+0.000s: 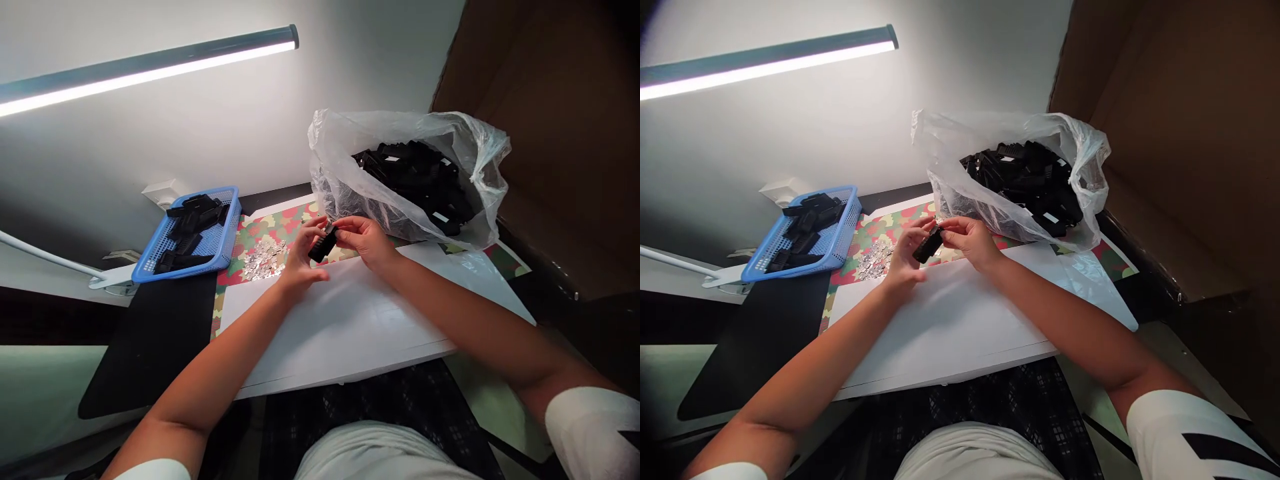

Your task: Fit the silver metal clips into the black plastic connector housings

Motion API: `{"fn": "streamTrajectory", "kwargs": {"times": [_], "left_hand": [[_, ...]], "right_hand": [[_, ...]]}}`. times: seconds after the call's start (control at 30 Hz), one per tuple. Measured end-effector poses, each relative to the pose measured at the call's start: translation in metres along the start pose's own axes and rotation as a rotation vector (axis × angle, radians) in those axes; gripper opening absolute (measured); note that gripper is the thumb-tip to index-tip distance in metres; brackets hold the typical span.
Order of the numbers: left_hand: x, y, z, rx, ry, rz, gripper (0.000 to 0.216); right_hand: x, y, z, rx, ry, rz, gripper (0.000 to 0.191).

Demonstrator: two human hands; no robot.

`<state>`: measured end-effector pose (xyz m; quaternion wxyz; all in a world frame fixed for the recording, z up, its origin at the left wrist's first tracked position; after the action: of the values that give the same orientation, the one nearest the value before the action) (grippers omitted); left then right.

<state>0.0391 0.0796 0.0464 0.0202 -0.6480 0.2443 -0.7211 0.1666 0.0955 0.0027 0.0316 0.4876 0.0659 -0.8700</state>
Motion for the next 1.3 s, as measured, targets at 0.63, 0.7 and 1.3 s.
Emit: {"fn": "streamTrajectory", "kwargs": {"times": [0.63, 0.7, 1.3], "left_hand": [[-0.03, 0.005, 0.002, -0.006, 0.109, -0.215, 0.034], [-0.027, 0.005, 0.001, -0.009, 0.05, -0.182, 0.033], [-0.001, 0.007, 0.0, -0.053, -0.342, -0.051, 0.015]], "right_hand": [[0.009, 0.01, 0.022, -0.242, 0.031, 0.091, 0.037], [0.009, 0.011, 0.023, -0.248, 0.007, 0.095, 0.034], [0.005, 0.022, 0.03, -0.245, -0.044, 0.16, 0.034]]}}
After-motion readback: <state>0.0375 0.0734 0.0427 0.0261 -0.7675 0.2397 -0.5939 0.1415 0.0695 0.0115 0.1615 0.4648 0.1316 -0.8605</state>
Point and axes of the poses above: each hand's wrist, its own y-axis away from the middle knuckle, its own z-axis out of the palm, x = y × z, the point moved 10 cm from there along -y, towards the middle knuckle, and after that the axes turned 4 degrees about -y, right-handed, at the moved point
